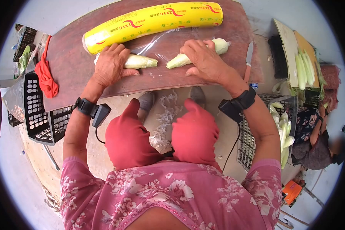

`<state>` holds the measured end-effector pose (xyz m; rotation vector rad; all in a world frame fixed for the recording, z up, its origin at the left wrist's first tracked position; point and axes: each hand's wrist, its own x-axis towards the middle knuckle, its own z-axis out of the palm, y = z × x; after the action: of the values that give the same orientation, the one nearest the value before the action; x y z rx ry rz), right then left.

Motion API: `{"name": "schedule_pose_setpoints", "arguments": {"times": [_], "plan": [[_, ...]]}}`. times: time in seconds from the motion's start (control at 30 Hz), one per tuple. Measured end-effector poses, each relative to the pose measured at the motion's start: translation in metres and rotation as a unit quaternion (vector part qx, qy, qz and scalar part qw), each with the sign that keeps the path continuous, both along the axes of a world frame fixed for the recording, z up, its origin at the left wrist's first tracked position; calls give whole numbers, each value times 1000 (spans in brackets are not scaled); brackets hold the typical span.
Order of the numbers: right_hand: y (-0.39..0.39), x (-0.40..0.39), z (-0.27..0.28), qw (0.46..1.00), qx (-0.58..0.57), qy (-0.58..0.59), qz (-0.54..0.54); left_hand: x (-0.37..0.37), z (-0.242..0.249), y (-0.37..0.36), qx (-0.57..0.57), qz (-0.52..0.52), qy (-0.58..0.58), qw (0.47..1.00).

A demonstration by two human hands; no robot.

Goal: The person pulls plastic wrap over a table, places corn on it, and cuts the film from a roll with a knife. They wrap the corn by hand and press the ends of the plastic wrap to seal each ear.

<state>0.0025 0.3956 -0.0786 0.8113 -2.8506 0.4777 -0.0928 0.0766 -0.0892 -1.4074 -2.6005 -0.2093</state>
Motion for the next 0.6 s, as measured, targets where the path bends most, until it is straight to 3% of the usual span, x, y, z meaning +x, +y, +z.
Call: {"name": "schedule_pose_setpoints", "arguments": {"times": [0.07,0.27,0.6], "plan": [[2,-4,1,1000,-21,-17,-7,0,0,0,-4,2,-5,1000],[10,-15,8,991,60,-118,-6,2,3,0,-13,8,-9,1000],[5,1,1,994,73,-54,-53,1,2,-2,-7,-3,-6,1000]]}}
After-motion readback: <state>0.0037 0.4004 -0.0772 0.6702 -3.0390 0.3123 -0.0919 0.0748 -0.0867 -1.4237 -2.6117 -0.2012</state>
